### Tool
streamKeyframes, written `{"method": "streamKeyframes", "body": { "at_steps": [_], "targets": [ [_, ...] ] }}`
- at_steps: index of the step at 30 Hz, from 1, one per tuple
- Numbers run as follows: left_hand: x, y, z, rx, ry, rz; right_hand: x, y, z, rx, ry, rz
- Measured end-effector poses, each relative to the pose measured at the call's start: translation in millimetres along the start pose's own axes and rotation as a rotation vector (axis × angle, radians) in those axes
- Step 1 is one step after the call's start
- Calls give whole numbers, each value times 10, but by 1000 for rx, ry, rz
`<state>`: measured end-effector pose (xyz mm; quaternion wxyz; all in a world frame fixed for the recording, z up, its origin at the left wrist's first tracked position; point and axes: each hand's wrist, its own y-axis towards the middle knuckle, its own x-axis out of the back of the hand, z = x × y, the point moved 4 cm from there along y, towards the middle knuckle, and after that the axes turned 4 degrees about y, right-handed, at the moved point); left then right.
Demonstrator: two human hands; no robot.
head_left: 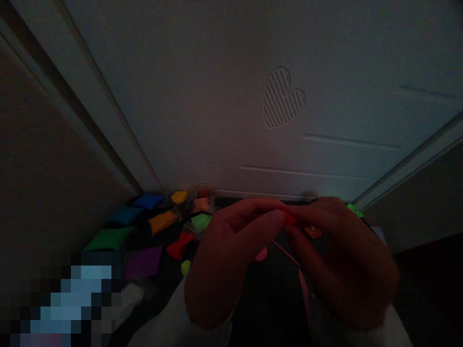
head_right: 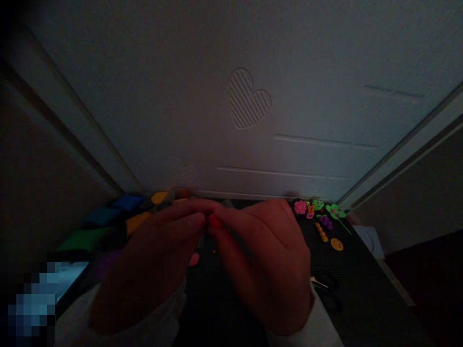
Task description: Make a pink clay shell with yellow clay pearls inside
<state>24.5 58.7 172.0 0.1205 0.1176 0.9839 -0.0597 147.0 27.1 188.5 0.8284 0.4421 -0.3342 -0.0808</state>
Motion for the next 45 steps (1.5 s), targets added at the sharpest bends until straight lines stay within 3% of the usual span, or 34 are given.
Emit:
{"method": "streamKeyframes", "body": {
  "at_steps": [20, 29, 38, 45],
  "targets": [
    [-4, -20, 1, 72, 28, -25, -12, -21, -45, -38, 47, -14],
    [-10, 2, 26, 53, 23, 10, -13, -16, -18, 3, 6, 0],
    [15, 38, 107, -19, -28, 33, -16, -18, -33, -49, 13, 13],
    [14, 42, 94, 9, -23, -11, 2, -48, -38, -54, 35, -5]
  ]
}}
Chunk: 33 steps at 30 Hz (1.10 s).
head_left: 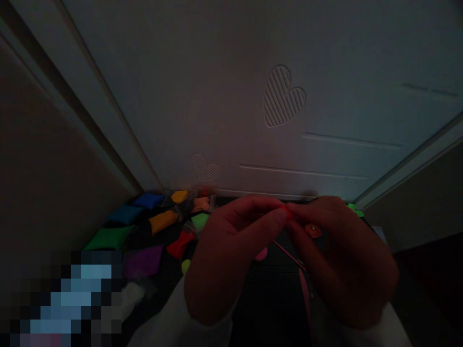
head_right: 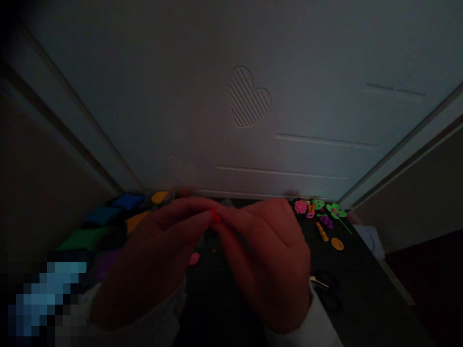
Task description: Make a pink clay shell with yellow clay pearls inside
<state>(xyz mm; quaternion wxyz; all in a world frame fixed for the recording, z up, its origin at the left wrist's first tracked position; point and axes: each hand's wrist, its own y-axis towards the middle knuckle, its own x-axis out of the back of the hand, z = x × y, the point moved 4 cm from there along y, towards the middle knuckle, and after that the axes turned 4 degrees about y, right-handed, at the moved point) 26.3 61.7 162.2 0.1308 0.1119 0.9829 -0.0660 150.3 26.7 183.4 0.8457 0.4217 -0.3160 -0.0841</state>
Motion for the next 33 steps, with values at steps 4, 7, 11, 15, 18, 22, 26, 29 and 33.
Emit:
{"method": "streamKeyframes", "body": {
  "at_steps": [4, 7, 11, 15, 18, 22, 26, 29, 33],
  "targets": [
    [-5, -16, -23, 10, -19, -17, -2, 11, -5, 3, 4, -25],
    [1, -21, -8, 19, -39, -14, 1, 10, 1, 10, -1, -52],
    [13, -15, -1, -13, -26, -13, 5, -11, -7, -10, 50, -64],
    [9, -6, -17, 4, -27, -12, -1, -20, -23, -17, 78, -77],
    [12, -9, -37, 23, -11, -34, 0, -12, -23, 6, 70, -108],
    [21, -20, -52, 44, 2, -47, 5, -3, -26, 12, 83, -113],
    [11, -11, -72, 14, -53, -17, 16, -4, -32, 4, 80, -106],
    [-4, 21, -60, -6, -126, 19, 12, -1, -30, 1, 101, -110],
    [-52, 65, 37, 14, -213, 102, 5, -8, -31, -54, 177, -139]
  ]
}}
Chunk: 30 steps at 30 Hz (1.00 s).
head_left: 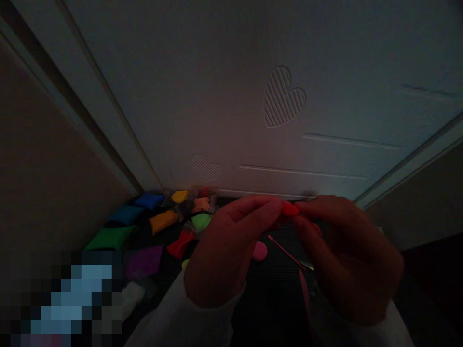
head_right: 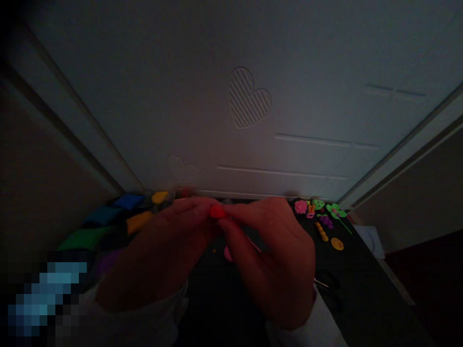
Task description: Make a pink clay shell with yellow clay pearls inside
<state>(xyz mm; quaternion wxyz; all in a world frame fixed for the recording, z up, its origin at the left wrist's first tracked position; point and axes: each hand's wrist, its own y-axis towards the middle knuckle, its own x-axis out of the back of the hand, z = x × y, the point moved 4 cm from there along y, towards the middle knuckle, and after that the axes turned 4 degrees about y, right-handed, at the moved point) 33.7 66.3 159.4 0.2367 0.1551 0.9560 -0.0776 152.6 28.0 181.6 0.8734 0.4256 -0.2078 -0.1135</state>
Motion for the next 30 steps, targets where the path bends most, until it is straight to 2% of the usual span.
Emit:
{"method": "streamKeyframes", "body": {
  "at_steps": [5, 8, 14, 19, 26, 28, 30],
  "targets": [
    [-126, -4, 112, 6, -313, 198, 1, -8, -12, -75, 39, -31],
    [-174, -24, 155, 31, -421, 251, 11, -3, -21, -91, 63, -42],
    [-164, -22, 178, -7, -408, 264, 38, 10, -41, -110, 101, 3],
    [-175, -12, 168, 16, -401, 260, 35, 22, -33, -110, 92, 71],
    [-215, -23, 206, 38, -411, 271, 25, -5, -41, -124, 167, 54],
    [-178, 3, 192, 40, -420, 225, 40, 4, -56, -135, 179, 43],
    [-84, 38, 133, 26, -414, 121, 64, 29, -76, -148, 149, 59]
  ]
}}
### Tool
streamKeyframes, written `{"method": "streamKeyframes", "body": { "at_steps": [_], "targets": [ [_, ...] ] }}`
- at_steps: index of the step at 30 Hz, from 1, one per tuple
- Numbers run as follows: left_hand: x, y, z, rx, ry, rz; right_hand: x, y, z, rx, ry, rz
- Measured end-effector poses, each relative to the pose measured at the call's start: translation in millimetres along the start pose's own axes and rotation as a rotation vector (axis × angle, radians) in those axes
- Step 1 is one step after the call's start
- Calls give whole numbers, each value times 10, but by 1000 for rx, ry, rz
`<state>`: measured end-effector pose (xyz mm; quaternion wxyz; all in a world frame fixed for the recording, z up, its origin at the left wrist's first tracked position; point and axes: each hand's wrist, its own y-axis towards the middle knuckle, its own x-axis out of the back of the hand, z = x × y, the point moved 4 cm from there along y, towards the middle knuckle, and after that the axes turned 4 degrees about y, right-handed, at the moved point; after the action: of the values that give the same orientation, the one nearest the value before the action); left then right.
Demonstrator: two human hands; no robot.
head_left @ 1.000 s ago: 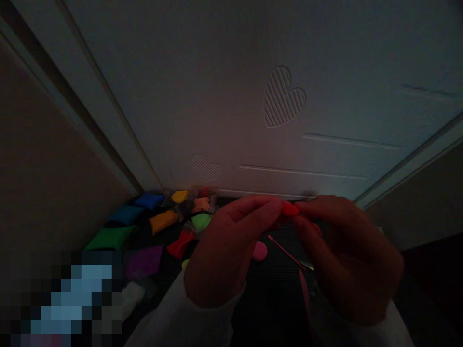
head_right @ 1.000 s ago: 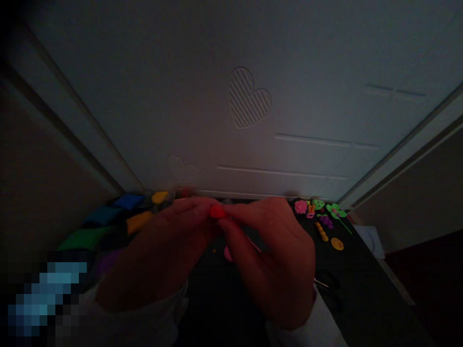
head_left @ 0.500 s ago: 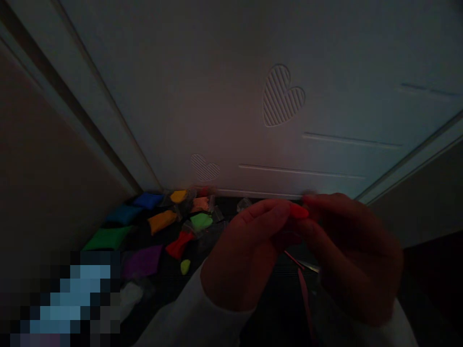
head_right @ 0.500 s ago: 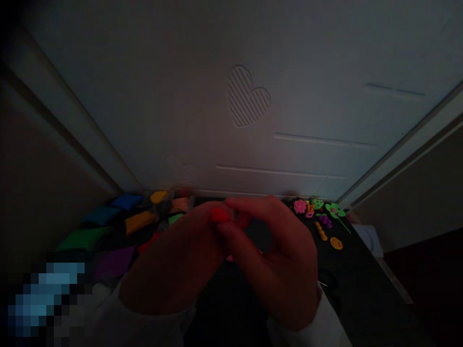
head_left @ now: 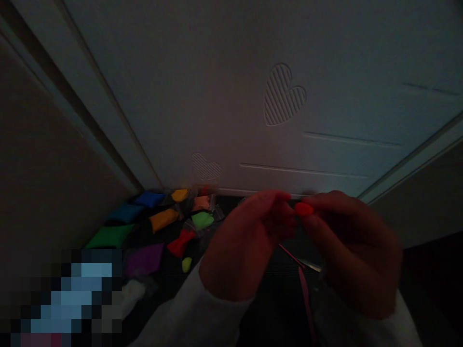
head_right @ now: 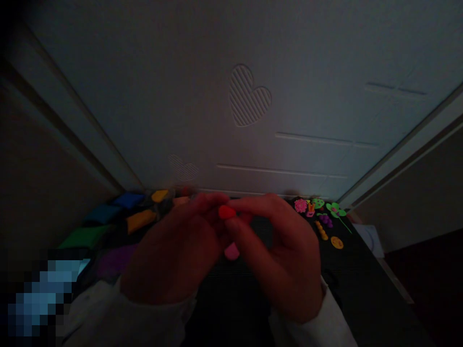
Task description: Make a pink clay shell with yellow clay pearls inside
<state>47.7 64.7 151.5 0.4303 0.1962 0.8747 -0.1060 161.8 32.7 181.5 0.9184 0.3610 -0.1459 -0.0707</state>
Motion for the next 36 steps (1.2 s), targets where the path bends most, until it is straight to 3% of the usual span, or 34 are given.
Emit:
{"method": "streamKeyframes", "body": {
  "at_steps": [3, 5, 7, 9, 13, 18, 20, 24, 29, 36],
  "targets": [
    [129, -5, -260, -99, 49, -155, 14, 39, -47, -16, -143, 141],
    [220, -45, -495, -256, 77, -230, -6, 31, -129, -13, -238, 272],
    [305, -91, -687, -369, 85, -260, -78, -27, -271, -4, -323, 474],
    [415, -131, -805, -422, 50, -342, -196, -150, -480, -28, -426, 774],
    [527, -178, -915, -554, 80, -392, -336, -321, -836, -59, -460, 978],
    [497, -234, -937, -506, 43, -335, -416, -404, -1046, -71, -489, 1055],
    [491, -288, -985, -549, 32, -345, -424, -417, -1077, -73, -498, 1076],
    [479, -336, -1039, -526, 27, -266, -429, -428, -1098, -72, -514, 1096],
    [505, -347, -1073, -538, 41, -298, -458, -434, -1113, -75, -547, 1093],
    [496, -367, -1080, -535, 63, -222, -499, -441, -1119, -51, -563, 1113]
  ]
}}
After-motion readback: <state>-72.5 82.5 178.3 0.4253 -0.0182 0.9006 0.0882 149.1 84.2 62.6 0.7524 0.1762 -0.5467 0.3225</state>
